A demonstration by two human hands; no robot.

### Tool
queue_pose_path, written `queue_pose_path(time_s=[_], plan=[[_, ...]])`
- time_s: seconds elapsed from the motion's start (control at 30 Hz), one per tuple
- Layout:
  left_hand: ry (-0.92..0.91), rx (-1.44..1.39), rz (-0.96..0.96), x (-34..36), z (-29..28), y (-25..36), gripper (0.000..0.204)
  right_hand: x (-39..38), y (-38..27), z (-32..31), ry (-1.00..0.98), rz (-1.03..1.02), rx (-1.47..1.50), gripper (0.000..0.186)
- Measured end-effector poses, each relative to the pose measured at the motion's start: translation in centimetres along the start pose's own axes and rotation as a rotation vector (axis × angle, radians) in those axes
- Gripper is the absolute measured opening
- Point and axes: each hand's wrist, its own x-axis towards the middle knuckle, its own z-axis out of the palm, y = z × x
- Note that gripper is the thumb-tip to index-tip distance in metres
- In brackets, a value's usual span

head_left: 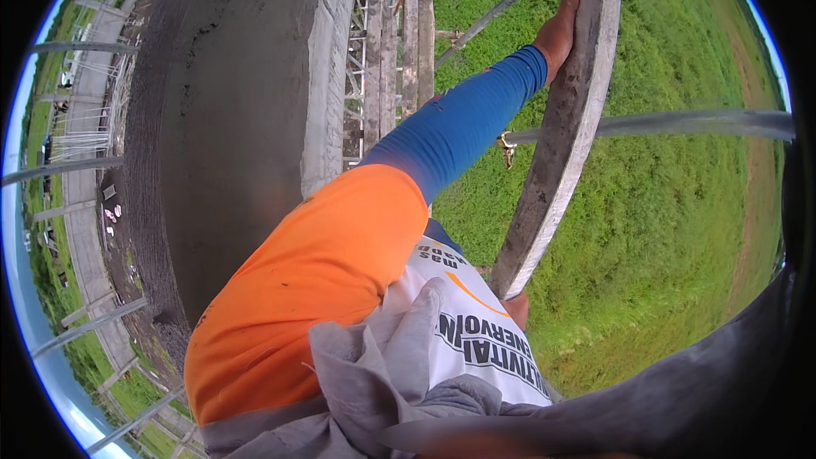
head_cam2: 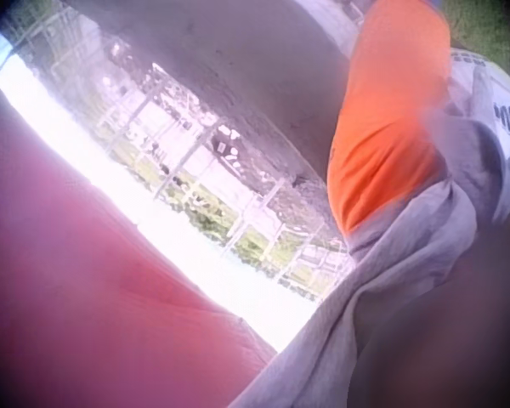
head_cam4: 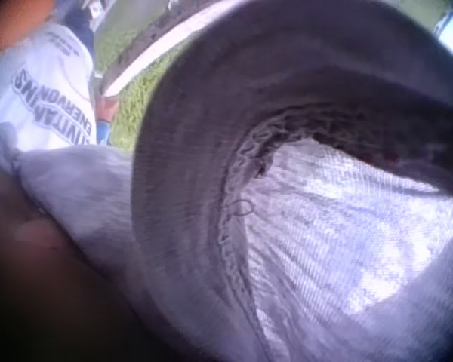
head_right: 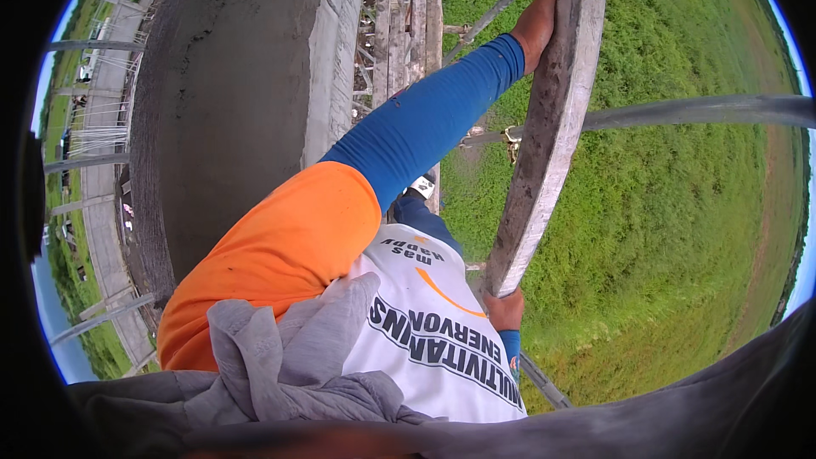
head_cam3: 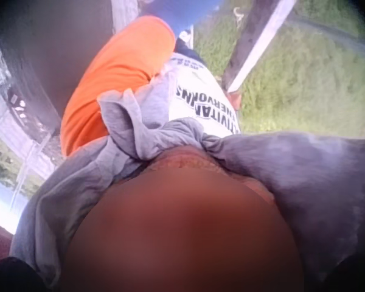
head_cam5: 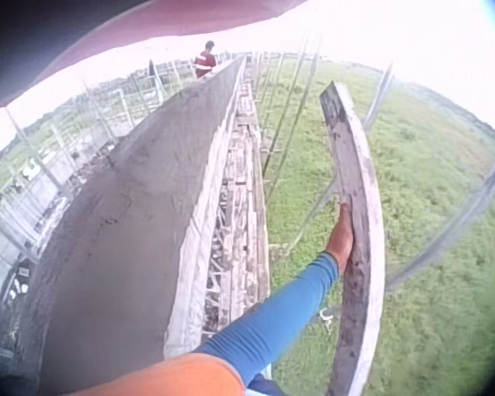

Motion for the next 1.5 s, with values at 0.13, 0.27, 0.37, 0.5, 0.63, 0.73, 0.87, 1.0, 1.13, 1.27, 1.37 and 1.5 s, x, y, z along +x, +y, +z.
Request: queue_pose_path(time_s=[0.13,0.27,0.37,0.5,0.63,0.73,0.87,1.0,1.13,1.27,1.37,1.5], plan=[[0.068,0.049,-0.022,-0.4,0.2,0.4,0.107,0.1,0.1,-0.1,-0.014,-0.010,0.037,0.054],[-0.010,-0.029,-0.035,-1.0,0.5,0.8,0.105,1.0,1.8,-0.3,-0.054,0.030,0.043,0.055],[0.032,-0.061,-0.035,-1.4,0.4,1.5,0.104,1.6,2.8,-0.4,-0.060,0.024,-0.006,0.056],[0.030,-0.049,-0.043,-1.5,0.3,1.7,0.104,1.6,2.8,-0.6,-0.043,-0.024,-0.016,0.056],[0.001,-0.067,-0.039,-1.2,0.4,1.2,0.105,1.1,2.1,-0.9,-0.007,-0.024,-0.013,0.055],[-0.034,-0.090,-0.022,-0.7,0.6,0.9,0.104,0.8,1.8,-0.7,0.023,-0.011,-0.013,0.055],[-0.053,-0.094,-0.035,-0.3,0.4,0.8,0.104,0.2,1.4,-0.3,0.054,0.004,-0.026,0.055],[-0.071,-0.117,-0.044,-0.1,0.2,0.3,0.103,-0.3,0.9,-0.4,0.085,0.020,-0.041,0.055],[-0.049,-0.149,-0.044,0.1,0.2,-0.1,0.107,-0.9,0.5,-0.7,0.118,0.018,-0.057,0.055],[-0.062,-0.240,-0.075,0.3,0.3,-0.2,0.111,-1.1,0.1,-0.5,0.154,0.000,-0.076,0.055],[-0.062,-0.255,-0.038,0.3,0.1,-0.2,0.107,-1.1,-0.2,-0.1,0.169,-0.005,-0.094,0.055],[-0.106,-0.280,-0.004,0.5,0.0,-0.4,0.098,-1.1,-0.6,0.2,0.182,-0.005,-0.102,0.055]])
